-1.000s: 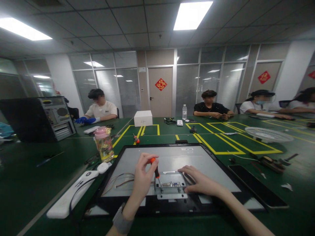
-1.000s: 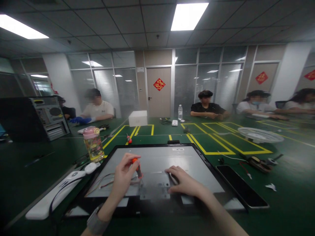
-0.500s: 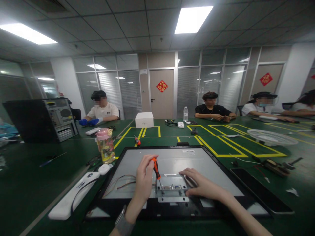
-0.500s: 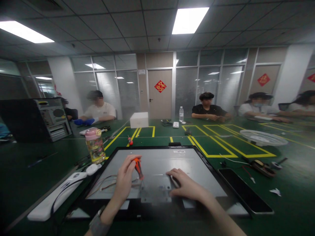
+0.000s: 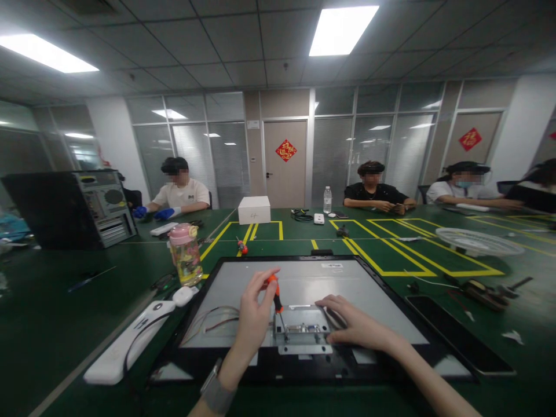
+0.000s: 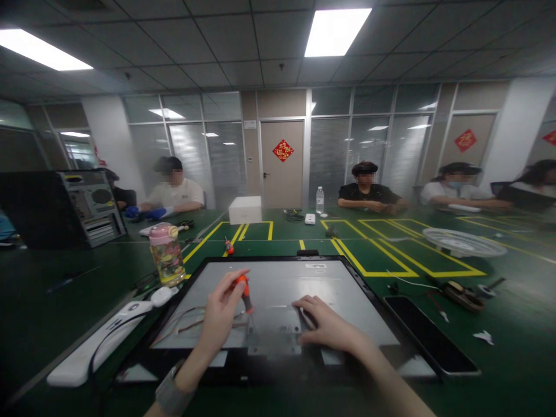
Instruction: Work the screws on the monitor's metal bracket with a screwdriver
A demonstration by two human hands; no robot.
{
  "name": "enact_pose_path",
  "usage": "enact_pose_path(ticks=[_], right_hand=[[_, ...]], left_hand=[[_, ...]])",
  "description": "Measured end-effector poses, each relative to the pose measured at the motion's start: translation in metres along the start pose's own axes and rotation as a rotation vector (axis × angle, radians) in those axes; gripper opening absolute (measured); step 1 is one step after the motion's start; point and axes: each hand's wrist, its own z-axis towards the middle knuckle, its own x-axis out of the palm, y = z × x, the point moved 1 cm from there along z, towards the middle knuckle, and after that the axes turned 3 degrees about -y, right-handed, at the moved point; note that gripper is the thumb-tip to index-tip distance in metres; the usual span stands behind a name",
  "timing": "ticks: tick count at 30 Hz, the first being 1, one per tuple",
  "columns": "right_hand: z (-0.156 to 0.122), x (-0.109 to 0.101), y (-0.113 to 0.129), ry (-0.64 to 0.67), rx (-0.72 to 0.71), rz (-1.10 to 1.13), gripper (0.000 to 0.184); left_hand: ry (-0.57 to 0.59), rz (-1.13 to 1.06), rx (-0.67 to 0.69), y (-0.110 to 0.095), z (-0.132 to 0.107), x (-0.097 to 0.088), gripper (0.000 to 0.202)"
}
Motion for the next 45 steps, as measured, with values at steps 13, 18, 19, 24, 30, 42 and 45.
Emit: enact_pose_path(ticks=[13,18,19,24,30,42,45], right_hand=[[0.0,0.001,-0.002,0.003,-0.017,-0.002,0.071],[0.0,0.001,-0.002,-0.001,-0.017,-0.002,0.07],[0.001,0.001,-0.002,0.0,-0.015,-0.004,0.07],[0.001,0.0,-0.002,0.01,-0.002,-0.014,0.07],[-0.001,-0.001,0.002,0.013,0.006,-0.007,0.07],[0.002,0.001,-0.005,-0.004,-0.02,0.005,0.071],[0.002,0.001,-0.005,-0.008,-0.019,0.008,0.07]], left_hand=[[-0.046,0.046,0.006,0.001,0.001,0.0,0.022],[-0.049,-0.005,-0.04,0.005,0.001,0.0,0.028],[-0.052,-0.015,-0.047,0.005,0.001,0.0,0.027],[-0.08,-0.049,-0.066,0.006,0.002,0.002,0.026],[-0.098,-0.071,-0.097,0.008,0.004,-0.001,0.026],[-0.06,-0.048,-0.031,0.005,0.002,0.001,0.021],[-0.042,-0.078,-0.071,0.006,0.001,0.001,0.027]])
